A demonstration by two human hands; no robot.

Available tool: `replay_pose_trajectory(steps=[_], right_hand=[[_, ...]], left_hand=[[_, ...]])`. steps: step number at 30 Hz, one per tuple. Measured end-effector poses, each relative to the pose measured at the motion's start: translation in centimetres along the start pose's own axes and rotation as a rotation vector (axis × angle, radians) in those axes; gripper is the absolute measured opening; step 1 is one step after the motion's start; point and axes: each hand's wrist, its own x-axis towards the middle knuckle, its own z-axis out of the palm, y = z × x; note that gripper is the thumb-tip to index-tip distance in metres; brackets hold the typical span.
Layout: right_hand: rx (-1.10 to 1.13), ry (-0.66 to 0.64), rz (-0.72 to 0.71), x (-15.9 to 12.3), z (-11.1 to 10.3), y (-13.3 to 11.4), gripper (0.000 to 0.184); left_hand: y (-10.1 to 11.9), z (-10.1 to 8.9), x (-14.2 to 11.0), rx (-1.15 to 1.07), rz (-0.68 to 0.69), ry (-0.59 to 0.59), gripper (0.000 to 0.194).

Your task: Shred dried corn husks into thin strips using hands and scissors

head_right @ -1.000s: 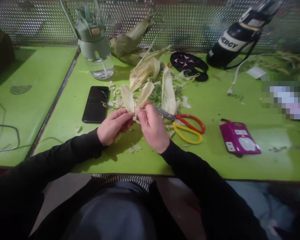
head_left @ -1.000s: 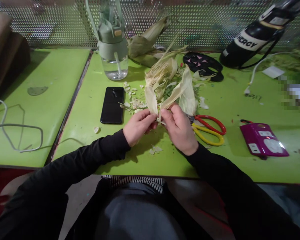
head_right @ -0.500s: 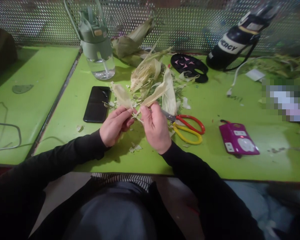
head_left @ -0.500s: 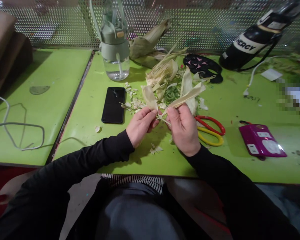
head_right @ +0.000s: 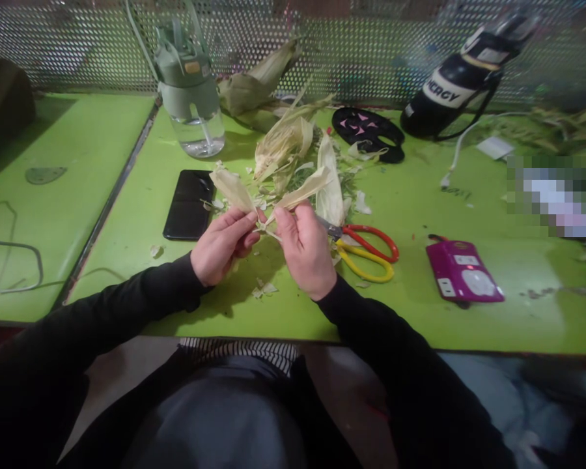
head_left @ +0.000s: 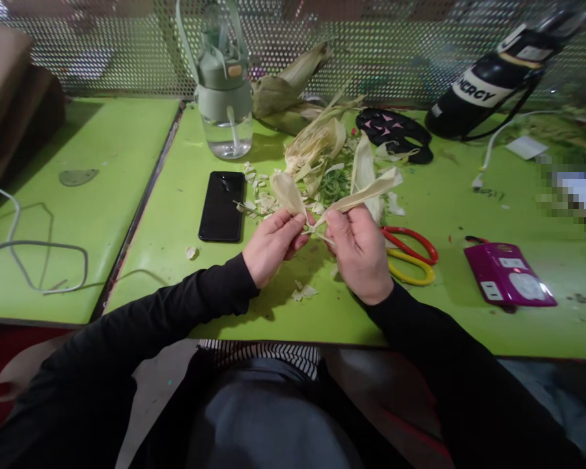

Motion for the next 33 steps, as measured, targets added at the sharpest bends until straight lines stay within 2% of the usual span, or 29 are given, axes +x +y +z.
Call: replay_pose_trajectory(steps=[5,8,11,18,21,25,29,33], right_hand=[[-0.007,-0.048,0.004,0.5,0.0,0.2,0.022],[0.065,-0.102,0.045,0.7,0.0,0.5,0.024],[0.114,-0.168,0.070,0.8,0.0,0.4,0.025],[-0.119,-0.078,-0.054,0.6,-0.3,0.0,0.021],[-0.174,-0.067,-0.094,0.5,-0.2,-0.2,0.020],[-0.141,-0.088,-0.091,0.8,-0.4,-0.1,0.020],[-0.071,-0.133,-0.097,1.3,-0.6,0.3,0.016],[0.012,-0.116,-0.059,1.3,-0.4,0.5,0.015]], left_hand=[[-0.2,-0.5,0.3,0.016,0.020,-0.013,0.015],[-0.4,-0.8,0.7,0.065,0.030,-0.051,0.012],[-0.6,-1.0,1.1,0.096,0.027,-0.040,0.013],[-0.6,-0.7,1.3,0.094,-0.012,-0.012,0.006],[-0.6,-0.8,1.4,0.129,0.014,-0.011,0.007],[-0.7,-1.1,1.4,0.174,0.057,-0.020,0.008],[-0.8,-1.0,1.3,0.207,-0.002,-0.050,0.007],[-1.3,-0.9,1.1,0.118,-0.027,-0.069,0.013]])
